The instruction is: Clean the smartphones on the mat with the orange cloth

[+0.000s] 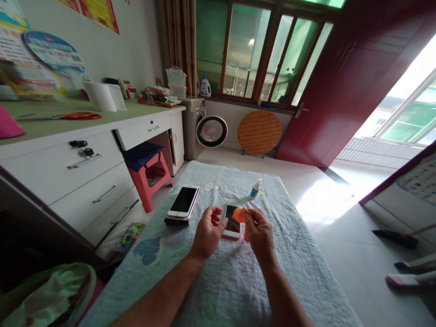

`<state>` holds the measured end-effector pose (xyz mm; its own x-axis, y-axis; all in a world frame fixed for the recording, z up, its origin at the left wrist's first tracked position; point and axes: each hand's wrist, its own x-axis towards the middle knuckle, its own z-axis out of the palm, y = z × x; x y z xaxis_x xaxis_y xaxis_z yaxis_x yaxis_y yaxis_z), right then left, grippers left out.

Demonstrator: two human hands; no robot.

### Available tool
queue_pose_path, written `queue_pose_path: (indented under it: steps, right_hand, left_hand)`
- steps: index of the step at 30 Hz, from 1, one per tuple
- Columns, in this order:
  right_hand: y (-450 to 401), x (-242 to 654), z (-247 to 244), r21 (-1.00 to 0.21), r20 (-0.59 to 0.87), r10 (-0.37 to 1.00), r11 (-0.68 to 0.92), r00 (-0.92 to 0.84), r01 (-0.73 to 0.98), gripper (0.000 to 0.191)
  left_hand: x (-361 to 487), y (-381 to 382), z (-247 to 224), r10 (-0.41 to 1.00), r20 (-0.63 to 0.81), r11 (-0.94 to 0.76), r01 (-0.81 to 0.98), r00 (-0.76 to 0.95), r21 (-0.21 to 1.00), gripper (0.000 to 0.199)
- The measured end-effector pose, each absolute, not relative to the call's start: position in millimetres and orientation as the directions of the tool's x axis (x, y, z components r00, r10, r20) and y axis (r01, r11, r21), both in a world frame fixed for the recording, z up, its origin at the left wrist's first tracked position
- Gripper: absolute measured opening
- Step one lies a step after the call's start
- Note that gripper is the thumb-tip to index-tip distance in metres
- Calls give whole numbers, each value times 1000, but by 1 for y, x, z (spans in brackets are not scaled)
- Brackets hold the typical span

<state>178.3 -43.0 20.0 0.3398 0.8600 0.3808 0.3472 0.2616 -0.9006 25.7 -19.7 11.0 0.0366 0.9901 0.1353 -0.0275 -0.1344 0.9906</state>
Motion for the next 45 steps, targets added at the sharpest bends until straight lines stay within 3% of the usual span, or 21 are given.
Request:
queue_pose_path:
  steps: [3, 5, 8, 11, 14, 17, 20, 25, 28, 31, 34, 39, 43, 45]
  right_hand:
    - [-48, 171, 26, -785, 477, 865, 340, 155, 517, 22]
    - [-53, 166, 31, -736, 481, 876, 423, -32, 529, 27]
    - [-57, 165, 34, -749, 491, 867, 473, -90, 464, 34]
    - [-55, 171, 30, -803, 486, 861, 372, 151, 466, 25]
    - [-49, 177, 23, -891, 331, 898, 198, 288, 409, 23]
    - [-46, 177, 18, -977, 147, 971, 112, 190, 182, 40]
    - [-45, 175, 14, -994, 107, 986, 103, 130, 40, 49]
    - [-43, 177, 12, -978, 160, 971, 132, 177, 158, 34]
    - [-41, 182, 15, -954, 219, 961, 175, 168, 245, 19]
    - [-40, 185, 18, -941, 261, 951, 212, 167, 262, 16]
    - [-42, 183, 20, -967, 225, 968, 208, 114, 148, 21]
    - [-45, 171, 17, -996, 21, 997, 27, 74, -85, 39]
    - [-44, 166, 18, -994, -32, 998, -25, 60, -110, 36]
    - [-44, 166, 21, -994, -17, 998, -11, 62, -106, 35]
  left_hand:
    - [30, -26, 17, 866, 6, 146, -263, 501, 954, 34]
    - [33, -29, 17, 805, 9, 277, -389, 593, 879, 37]
    - [33, -27, 14, 841, -40, 357, -499, 539, 790, 32]
    - [30, -21, 10, 846, -69, 387, -520, 529, 761, 31]
    - [29, -20, 11, 859, -58, 365, -531, 508, 765, 29]
    - [29, -23, 16, 836, -19, 340, -492, 548, 801, 30]
    - [28, -25, 20, 833, 16, 285, -454, 553, 844, 35]
    - [24, -21, 17, 879, 2, 198, -370, 476, 907, 37]
    - [20, -15, 14, 948, -11, 94, -246, 319, 965, 30]
    - [16, -13, 15, 991, 64, -47, -132, 121, 990, 22]
    - [15, -15, 20, 983, 156, -140, -154, 99, 978, 20]
    - [18, -20, 20, 941, 104, -26, -238, 321, 971, 25]
    - [20, -19, 19, 974, 108, -50, -279, 199, 959, 28]
    - [19, -19, 20, 983, 76, -15, -339, 168, 941, 41]
